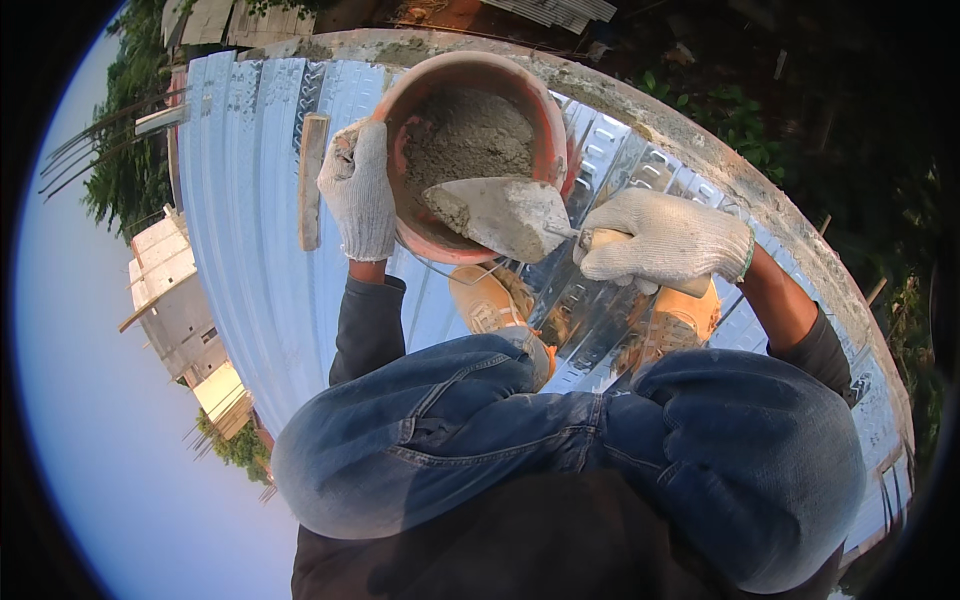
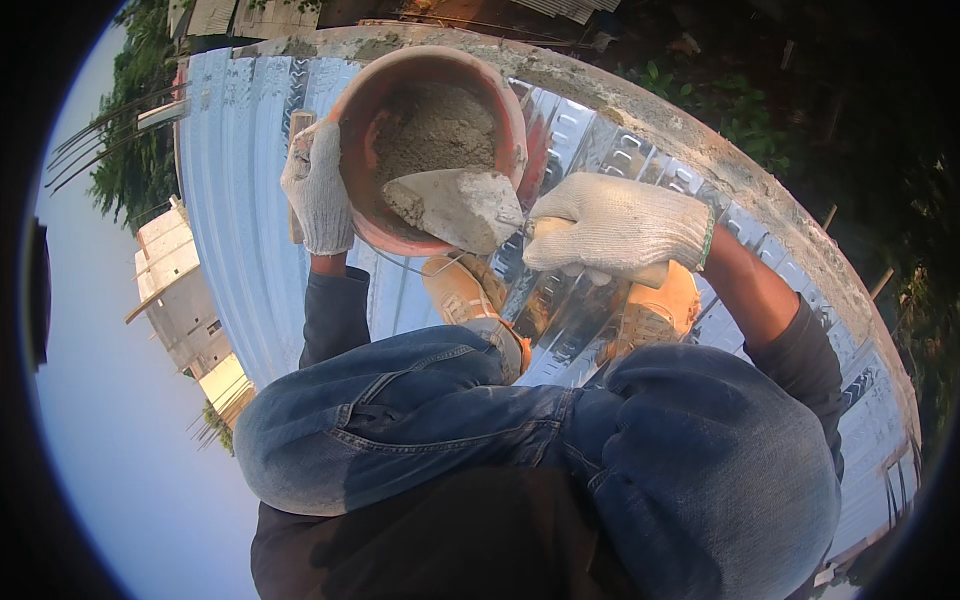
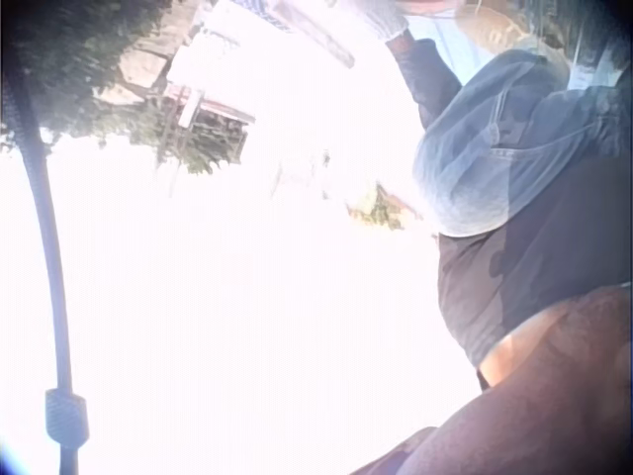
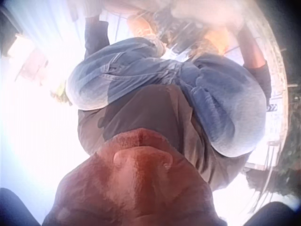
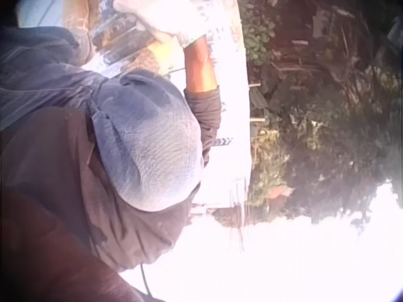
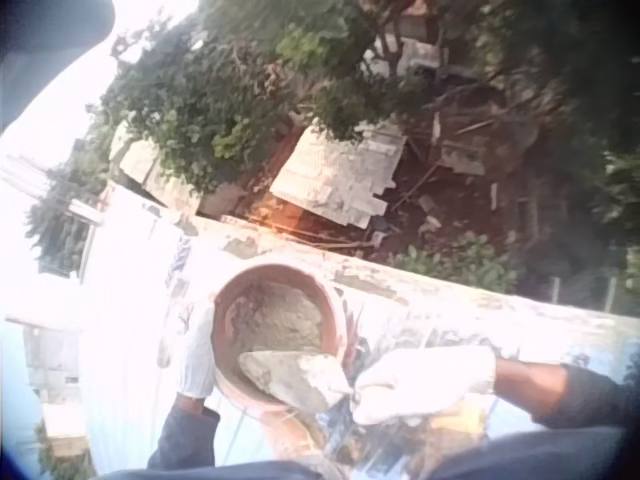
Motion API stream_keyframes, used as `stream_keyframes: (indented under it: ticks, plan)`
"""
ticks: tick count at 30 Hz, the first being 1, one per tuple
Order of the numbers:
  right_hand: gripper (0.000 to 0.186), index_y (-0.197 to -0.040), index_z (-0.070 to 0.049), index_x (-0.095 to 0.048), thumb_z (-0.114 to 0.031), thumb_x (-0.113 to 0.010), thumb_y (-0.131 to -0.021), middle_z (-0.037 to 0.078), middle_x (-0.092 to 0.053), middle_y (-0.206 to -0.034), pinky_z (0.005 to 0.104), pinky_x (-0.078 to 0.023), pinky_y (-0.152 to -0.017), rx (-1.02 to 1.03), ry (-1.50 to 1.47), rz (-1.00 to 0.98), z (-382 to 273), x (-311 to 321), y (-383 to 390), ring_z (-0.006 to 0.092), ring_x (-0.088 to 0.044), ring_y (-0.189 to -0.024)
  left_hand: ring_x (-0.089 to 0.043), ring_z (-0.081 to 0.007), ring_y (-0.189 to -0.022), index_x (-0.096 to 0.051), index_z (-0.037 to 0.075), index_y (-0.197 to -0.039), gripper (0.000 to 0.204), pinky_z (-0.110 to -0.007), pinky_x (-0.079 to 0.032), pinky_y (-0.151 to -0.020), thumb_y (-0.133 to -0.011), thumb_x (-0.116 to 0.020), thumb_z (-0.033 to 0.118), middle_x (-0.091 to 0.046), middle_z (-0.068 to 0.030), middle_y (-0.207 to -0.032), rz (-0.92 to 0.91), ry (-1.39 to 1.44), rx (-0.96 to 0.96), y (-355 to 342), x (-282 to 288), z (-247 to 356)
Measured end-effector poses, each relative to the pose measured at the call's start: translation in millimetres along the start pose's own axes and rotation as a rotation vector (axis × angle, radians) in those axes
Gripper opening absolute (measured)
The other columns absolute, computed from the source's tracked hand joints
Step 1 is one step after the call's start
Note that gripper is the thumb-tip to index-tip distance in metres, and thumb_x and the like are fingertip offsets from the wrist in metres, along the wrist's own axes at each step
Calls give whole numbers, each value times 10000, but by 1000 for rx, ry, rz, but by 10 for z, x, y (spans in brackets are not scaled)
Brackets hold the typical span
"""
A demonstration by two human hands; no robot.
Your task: The person scoops cement from a bucket using a trowel and applies it to the edge of a corrugated metal roof. The person repeatedly smooths the cement along the roof's edge.
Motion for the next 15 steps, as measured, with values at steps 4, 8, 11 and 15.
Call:
stream_keyframes:
  ticks: [4, 8, 11, 15]
  plan:
    - [495, -1210, -38, -829, -492, -861, -1014, 87, -794, -1013, 369, -614, -782, 17, 76, 297, 53, 226, 418, 175, -734, -835, -688, -91, -1030, -793, 2, -1270, 261, -294, -585, -919, -1152, -745, 230, -775, -18, -1163, 69, 123, 79, 37, 244, -247]
    - [529, -1236, -47, -826, -517, -866, -995, 138, -818, -1069, 430, -623, -920, -40, 306, 736, 45, 585, 876, 248, -772, -939, -680, -87, -996, -774, -10, -1267, 307, -292, -577, -896, -1155, -739, 274, -762, -18, -1134, 141, 121, 138, 38, 455, -514]
    - [519, -1271, -38, -812, -491, -828, -1017, 142, -815, -1050, 417, -613, -878, -66, 331, 986, 88, 832, 1080, 233, -769, -910, -670, -85, -981, -771, -7, -1252, 316, -288, -566, -880, -1159, -728, 292, -749, -4, -1114, 167, 33, 147, 40, 558, -612]
    - [483, -1301, -47, -789, -447, -812, -1032, 169, -817, -1046, 415, -622, -845, -108, 476, 1298, 132, 951, 1162, 283, -791, -875, -664, -88, -992, -770, -8, -1244, 328, -292, -558, -889, -1154, -731, 305, -744, -1, -1118, 187, 22, 157, -21, 664, -815]
Point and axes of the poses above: each hand's wrist, its own y-axis away from the middle knuckle, its own x-axis out of the back of the hand, z = x × y, the point moved 4 cm from there along -y, towards the middle knuckle
